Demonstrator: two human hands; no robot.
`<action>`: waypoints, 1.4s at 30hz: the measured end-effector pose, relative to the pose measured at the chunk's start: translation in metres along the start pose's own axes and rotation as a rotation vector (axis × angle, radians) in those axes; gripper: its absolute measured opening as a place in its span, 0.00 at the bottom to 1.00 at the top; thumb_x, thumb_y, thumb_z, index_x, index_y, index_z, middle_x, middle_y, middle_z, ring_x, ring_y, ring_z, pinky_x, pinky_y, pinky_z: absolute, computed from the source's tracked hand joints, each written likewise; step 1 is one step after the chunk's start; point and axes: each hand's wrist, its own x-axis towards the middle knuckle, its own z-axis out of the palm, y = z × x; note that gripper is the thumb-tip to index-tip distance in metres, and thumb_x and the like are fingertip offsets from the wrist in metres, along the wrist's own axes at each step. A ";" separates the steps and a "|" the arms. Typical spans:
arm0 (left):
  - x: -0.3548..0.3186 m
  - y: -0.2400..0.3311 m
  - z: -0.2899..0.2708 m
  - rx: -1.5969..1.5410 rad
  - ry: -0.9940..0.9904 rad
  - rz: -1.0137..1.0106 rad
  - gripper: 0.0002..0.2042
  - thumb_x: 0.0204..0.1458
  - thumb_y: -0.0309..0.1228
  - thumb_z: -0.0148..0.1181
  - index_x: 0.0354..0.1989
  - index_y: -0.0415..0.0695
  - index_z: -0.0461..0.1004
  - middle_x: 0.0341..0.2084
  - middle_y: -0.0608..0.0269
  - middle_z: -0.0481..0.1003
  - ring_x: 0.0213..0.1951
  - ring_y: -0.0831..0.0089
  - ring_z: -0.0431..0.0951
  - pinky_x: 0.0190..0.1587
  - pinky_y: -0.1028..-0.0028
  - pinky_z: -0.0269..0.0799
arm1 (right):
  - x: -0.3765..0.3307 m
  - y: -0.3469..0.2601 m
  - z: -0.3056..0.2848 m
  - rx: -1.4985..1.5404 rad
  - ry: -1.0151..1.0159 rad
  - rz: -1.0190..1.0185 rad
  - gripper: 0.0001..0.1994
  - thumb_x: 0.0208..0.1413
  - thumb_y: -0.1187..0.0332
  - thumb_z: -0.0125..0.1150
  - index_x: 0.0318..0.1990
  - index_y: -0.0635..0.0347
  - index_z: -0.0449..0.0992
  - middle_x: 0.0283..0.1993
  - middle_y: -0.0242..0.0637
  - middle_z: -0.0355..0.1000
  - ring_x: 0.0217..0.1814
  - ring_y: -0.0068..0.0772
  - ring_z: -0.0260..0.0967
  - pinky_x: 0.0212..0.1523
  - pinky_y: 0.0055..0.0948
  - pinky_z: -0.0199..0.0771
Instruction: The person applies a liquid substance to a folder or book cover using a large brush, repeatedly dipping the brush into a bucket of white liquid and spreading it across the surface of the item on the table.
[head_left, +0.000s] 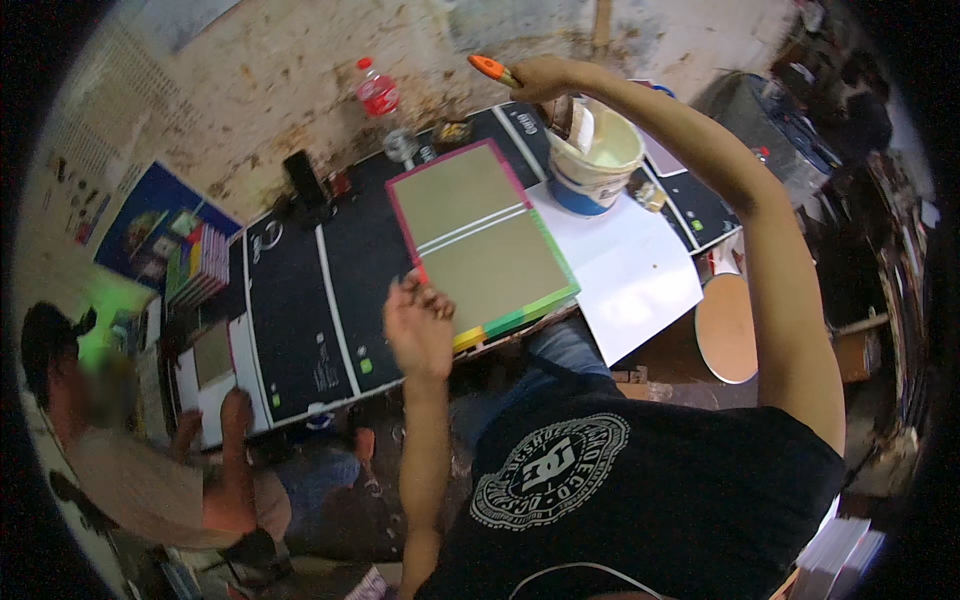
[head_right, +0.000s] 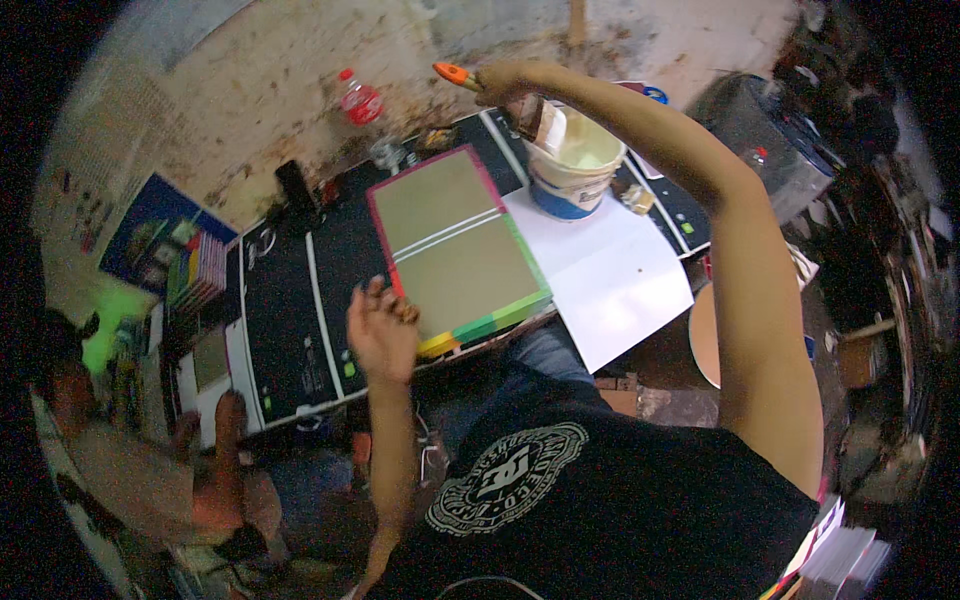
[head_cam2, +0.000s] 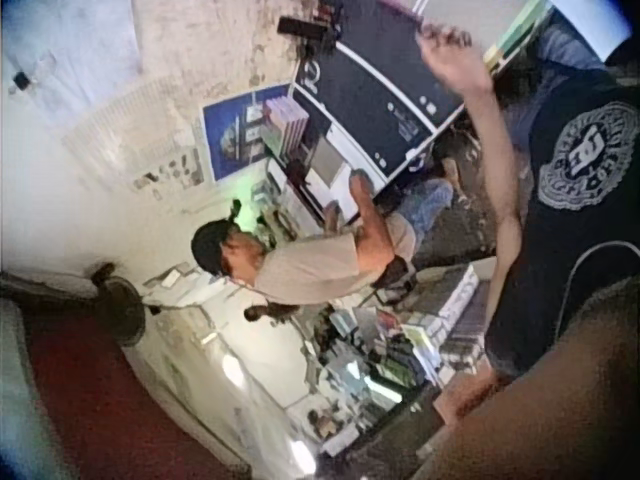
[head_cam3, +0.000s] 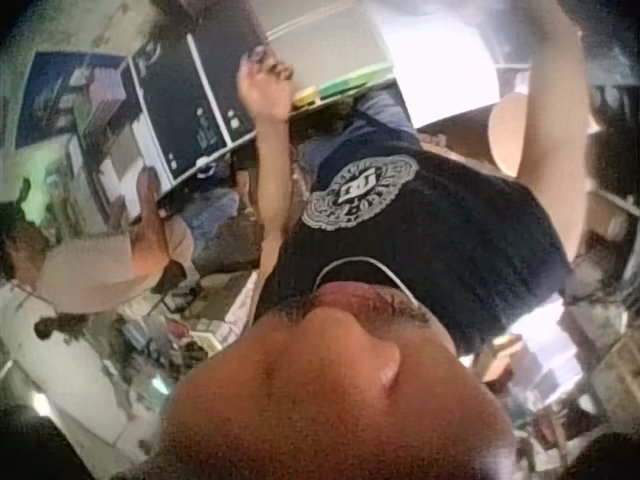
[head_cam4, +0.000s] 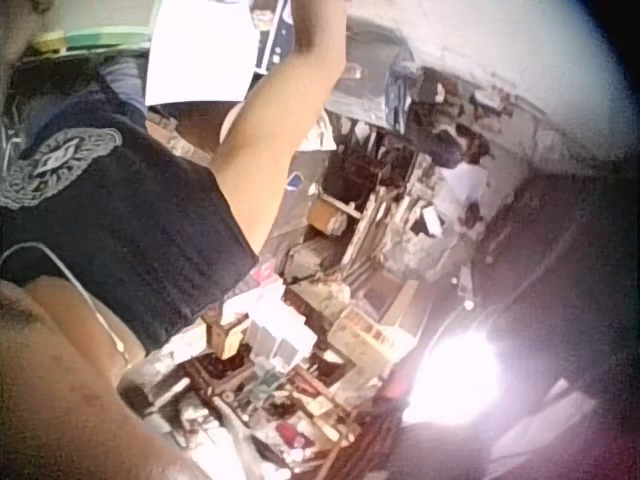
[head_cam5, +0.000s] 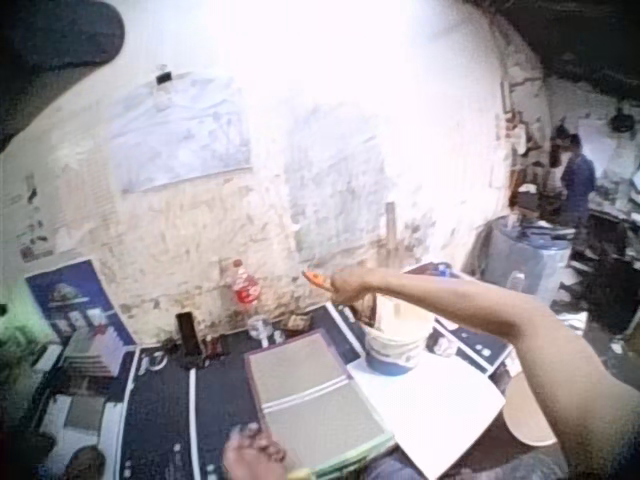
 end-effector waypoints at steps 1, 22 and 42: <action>0.010 -0.012 -0.006 0.029 0.204 0.018 0.16 0.60 0.45 0.49 0.42 0.47 0.74 0.26 0.69 0.68 0.30 0.74 0.63 0.36 0.73 0.58 | 0.002 -0.019 0.005 -0.093 -0.031 -0.131 0.16 0.47 0.58 0.62 0.35 0.64 0.73 0.32 0.50 0.76 0.37 0.54 0.74 0.40 0.46 0.72; 0.045 -0.067 -0.037 0.868 0.293 0.542 0.15 0.66 0.37 0.40 0.40 0.40 0.71 0.21 0.69 0.68 0.20 0.86 0.60 0.24 0.82 0.56 | -0.109 -0.032 0.103 1.442 0.692 0.311 0.13 0.50 0.61 0.68 0.32 0.63 0.78 0.33 0.35 0.76 0.31 0.26 0.73 0.30 0.27 0.73; 0.043 -0.064 -0.042 0.881 0.353 0.594 0.20 0.67 0.45 0.33 0.42 0.42 0.68 0.19 0.71 0.64 0.20 0.85 0.58 0.22 0.83 0.52 | -0.172 -0.093 0.130 0.607 0.501 0.371 0.11 0.47 0.65 0.66 0.27 0.64 0.73 0.22 0.34 0.72 0.24 0.22 0.66 0.27 0.27 0.67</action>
